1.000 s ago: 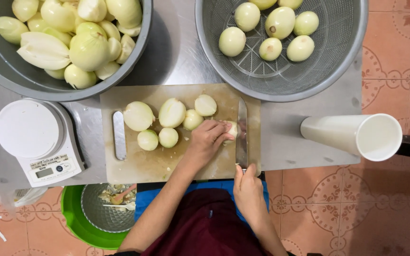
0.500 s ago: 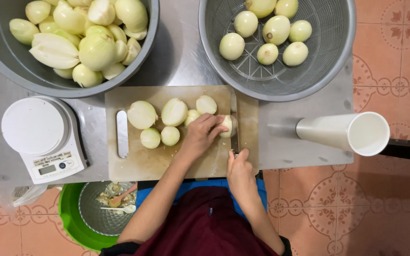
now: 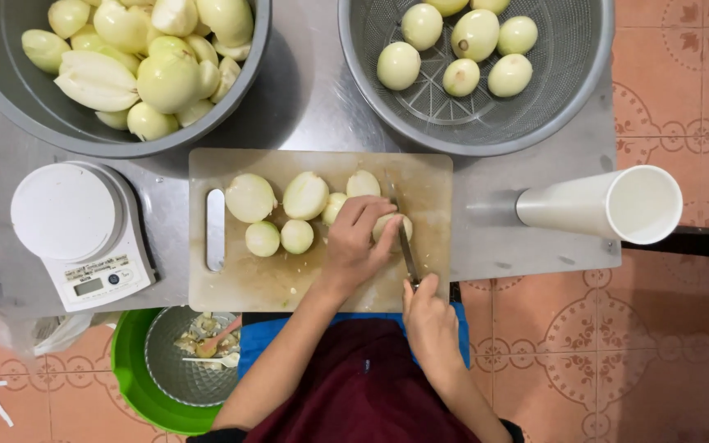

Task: Peeling the outer skin off onions and cutting them into pieces on a cutting board.

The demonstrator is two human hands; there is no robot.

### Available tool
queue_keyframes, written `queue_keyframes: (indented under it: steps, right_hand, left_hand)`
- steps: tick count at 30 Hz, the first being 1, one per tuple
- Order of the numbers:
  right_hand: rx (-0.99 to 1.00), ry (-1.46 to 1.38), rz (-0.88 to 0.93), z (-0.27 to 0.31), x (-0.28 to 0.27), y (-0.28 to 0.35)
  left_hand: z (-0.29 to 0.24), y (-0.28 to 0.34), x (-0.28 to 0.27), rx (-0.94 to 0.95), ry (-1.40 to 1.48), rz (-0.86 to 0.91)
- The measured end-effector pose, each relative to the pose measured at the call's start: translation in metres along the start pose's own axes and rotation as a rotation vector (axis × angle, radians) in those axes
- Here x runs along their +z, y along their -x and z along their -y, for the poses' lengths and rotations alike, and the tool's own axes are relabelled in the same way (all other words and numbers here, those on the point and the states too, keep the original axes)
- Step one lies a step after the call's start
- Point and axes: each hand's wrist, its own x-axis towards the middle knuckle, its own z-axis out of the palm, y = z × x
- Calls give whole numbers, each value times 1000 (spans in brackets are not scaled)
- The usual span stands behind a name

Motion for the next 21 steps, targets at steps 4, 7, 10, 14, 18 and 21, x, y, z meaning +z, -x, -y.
queue_keyframes:
  steps: [4,7,10,14,18,21]
  right_hand:
    - [5,30,36,-9,2,19]
    - [-78,146,-15,-24,12,37]
    - [-130,46,21,-37,13,49]
    - [-180,97,-12,-47,13,44]
    - [-187,72,40,-37,2,42]
    - [-226,122,-4,-34,-6,38]
  left_hand:
    - [-9,-45,2,236,-36,51]
    - [-7,-55,9,360,-117,90]
    - [0,-40,21,403,-306,249]
    - [5,-39,24,332,-306,350]
    - [6,-45,21,342,-319,341]
    - [8,-39,25,340,-318,463]
